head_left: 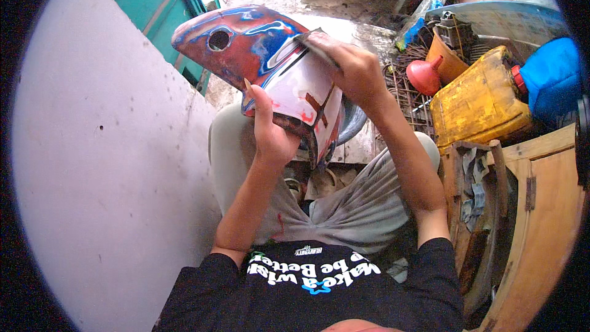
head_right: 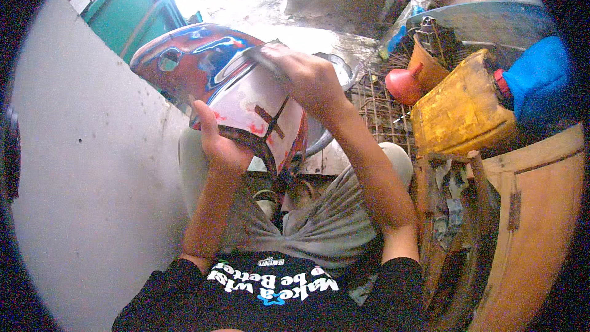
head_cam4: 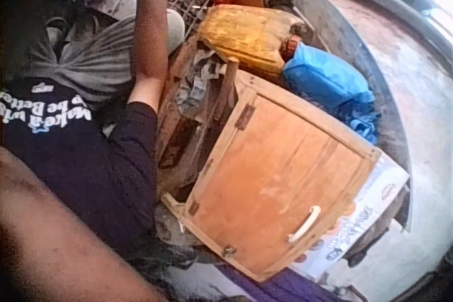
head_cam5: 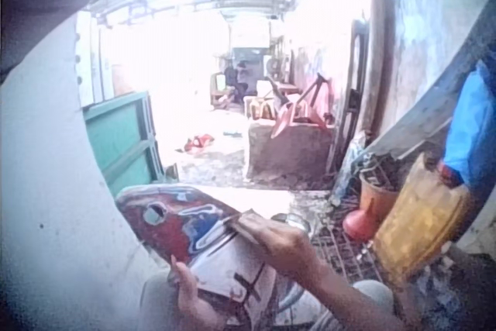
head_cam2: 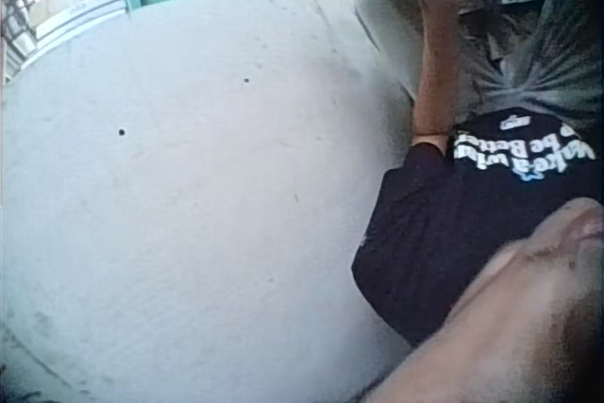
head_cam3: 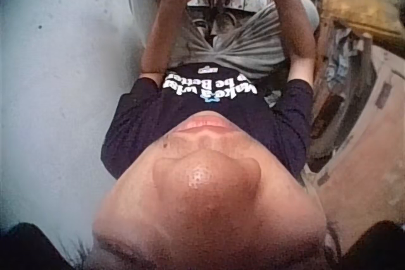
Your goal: The person sands a motorcycle fairing by hand with a piece of sandpaper, moving it back and forth over the surface while holding the part.
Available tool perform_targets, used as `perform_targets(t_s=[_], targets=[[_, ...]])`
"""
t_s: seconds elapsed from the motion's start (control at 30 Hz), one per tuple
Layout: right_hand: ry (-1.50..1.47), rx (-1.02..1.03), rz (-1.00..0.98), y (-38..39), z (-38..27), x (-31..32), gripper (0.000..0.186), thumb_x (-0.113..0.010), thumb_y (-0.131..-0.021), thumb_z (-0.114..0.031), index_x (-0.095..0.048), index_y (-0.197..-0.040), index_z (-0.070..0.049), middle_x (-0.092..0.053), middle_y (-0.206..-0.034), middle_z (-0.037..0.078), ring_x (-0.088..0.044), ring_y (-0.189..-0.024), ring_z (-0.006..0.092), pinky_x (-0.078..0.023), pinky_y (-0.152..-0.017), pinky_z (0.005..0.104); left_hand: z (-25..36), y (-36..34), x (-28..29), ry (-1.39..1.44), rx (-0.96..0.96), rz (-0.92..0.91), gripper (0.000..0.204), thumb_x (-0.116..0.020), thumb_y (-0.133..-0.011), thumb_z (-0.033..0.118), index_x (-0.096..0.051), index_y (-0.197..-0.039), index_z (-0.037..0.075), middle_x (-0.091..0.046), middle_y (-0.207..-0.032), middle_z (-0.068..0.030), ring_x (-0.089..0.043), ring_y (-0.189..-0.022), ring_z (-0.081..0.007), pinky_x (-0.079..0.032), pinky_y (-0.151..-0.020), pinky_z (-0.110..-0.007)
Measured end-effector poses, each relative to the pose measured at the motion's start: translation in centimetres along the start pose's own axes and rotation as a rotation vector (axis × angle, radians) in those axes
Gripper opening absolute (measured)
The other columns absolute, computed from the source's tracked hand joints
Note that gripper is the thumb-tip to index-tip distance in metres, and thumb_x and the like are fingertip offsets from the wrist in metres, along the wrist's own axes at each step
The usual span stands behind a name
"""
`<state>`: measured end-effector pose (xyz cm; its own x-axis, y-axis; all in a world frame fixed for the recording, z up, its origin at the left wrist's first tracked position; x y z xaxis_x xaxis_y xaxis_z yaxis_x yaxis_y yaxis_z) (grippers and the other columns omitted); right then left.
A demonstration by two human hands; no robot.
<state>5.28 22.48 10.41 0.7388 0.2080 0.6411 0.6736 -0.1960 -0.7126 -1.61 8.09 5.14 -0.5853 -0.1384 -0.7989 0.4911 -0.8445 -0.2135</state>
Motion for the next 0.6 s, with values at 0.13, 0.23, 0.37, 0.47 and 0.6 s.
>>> perform_targets(t_s=[0.13, 0.23, 0.37, 0.47, 0.6], targets=[[-0.138, 0.418, 0.033, -0.2, -5.8, 0.1, 0.036, -0.066, -0.083, -0.007, -0.069, -0.119, -0.003, -0.072, -0.115, 0.015, -0.071, -0.106, 0.0283, -0.057, -0.092, 0.0389, 0.3, 0.0, 0.0, 0.445, 0.027, -0.267, 0.086, -0.033, -0.097, 0.072, -0.042, -0.144, 0.001, -0.056, -0.137, -0.0160, -0.056, -0.125, -0.0315, -0.044, -0.107, -0.047], [0.013, 0.085, -0.012, -0.7, -0.1, 0.1, 0.036, -0.066, -0.083, -0.007, -0.069, -0.120, -0.006, -0.072, -0.116, 0.011, -0.071, -0.105, 0.0263, -0.057, -0.091, 0.0375, 0.2, 0.1, -0.9, -0.037, 0.014, 0.028, 0.086, -0.033, -0.096, 0.073, -0.041, -0.145, 0.002, -0.056, -0.137, -0.0160, -0.056, -0.125, -0.0317, -0.045, -0.106, -0.047], [-0.008, 0.255, 0.020, 0.4, -3.8, -1.0, 0.035, -0.069, -0.083, -0.008, -0.071, -0.118, -0.010, -0.071, -0.118, 0.012, -0.071, -0.106, 0.0264, -0.057, -0.092, 0.0380, 0.4, 0.3, 0.6, 0.230, 0.012, -0.113, 0.084, -0.034, -0.097, 0.070, -0.043, -0.144, 0.001, -0.056, -0.137, -0.0159, -0.055, -0.126, -0.0314, -0.044, -0.107, -0.047], [-0.041, 0.359, 0.075, 0.1, -3.3, -0.3, 0.031, -0.069, -0.083, -0.011, -0.073, -0.114, -0.010, -0.073, -0.111, 0.013, -0.072, -0.104, 0.0274, -0.058, -0.089, 0.0384, 0.0, 0.4, 0.3, -0.040, 0.052, 0.062, 0.082, -0.039, -0.095, 0.073, -0.048, -0.139, 0.004, -0.060, -0.131, -0.0125, -0.059, -0.120, -0.0298, -0.048, -0.102, -0.049], [0.038, 0.183, 0.054, -0.1, -0.4, 0.1, 0.031, -0.066, -0.085, -0.009, -0.071, -0.115, -0.007, -0.073, -0.111, 0.014, -0.072, -0.102, 0.0297, -0.058, -0.088, 0.0396, -0.1, 0.3, -0.4, -0.117, 0.015, 0.074, 0.085, -0.037, -0.095, 0.073, -0.045, -0.141, 0.003, -0.057, -0.135, -0.0138, -0.057, -0.123, -0.0320, -0.046, -0.104, -0.050]])
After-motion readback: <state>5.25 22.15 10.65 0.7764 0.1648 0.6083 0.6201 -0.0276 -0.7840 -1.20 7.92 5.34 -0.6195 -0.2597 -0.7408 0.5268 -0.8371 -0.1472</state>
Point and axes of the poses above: each hand's wrist, its own y-axis away from the middle knuckle, its own x-axis out of the back of the hand, z = x × y, the point moved 4 cm from there along -y, towards the middle knuckle
